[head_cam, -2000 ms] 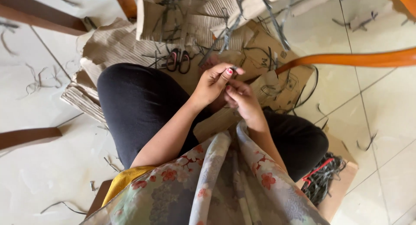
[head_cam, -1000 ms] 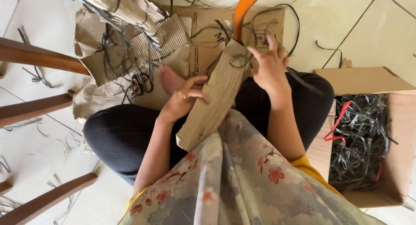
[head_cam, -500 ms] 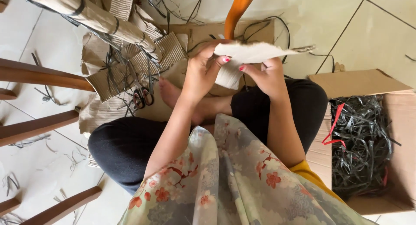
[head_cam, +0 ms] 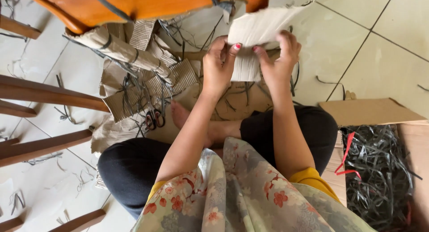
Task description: Wrapping wooden chair legs with protective paper and securing them with plastic ties using scissors.
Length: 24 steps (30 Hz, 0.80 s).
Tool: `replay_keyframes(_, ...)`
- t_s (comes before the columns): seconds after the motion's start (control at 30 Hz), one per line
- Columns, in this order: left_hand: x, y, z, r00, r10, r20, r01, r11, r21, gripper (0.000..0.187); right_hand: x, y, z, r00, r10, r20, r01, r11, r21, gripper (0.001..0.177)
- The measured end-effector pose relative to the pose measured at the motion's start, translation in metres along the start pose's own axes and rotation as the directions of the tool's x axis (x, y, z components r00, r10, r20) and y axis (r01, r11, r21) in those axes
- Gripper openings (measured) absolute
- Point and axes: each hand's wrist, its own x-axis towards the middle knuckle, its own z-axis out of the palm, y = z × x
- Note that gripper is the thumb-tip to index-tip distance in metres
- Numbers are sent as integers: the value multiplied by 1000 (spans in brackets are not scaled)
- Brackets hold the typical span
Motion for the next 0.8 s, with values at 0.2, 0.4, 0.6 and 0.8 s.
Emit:
replay_keyframes(0.2,4,-13,12,976,-166,140,187,971,-153,16,5,-11,11,999,49,3,-48,981,187,60)
replay_keyframes(0.4,4,-34,20,976,-92,197,146,950,-278,25,-14,14,35,940,9,342,-188,850,493,32)
replay_keyframes(0.6,1,-52,28,994,-41,101,69,956,-286,25,-32,37,73,968,-86,235,26,968,248,49)
replay_keyframes(0.8,-10,-42,15,993,-21,115,58,944,-326,27,-42,15,71,984,-95,148,49,955,291,50)
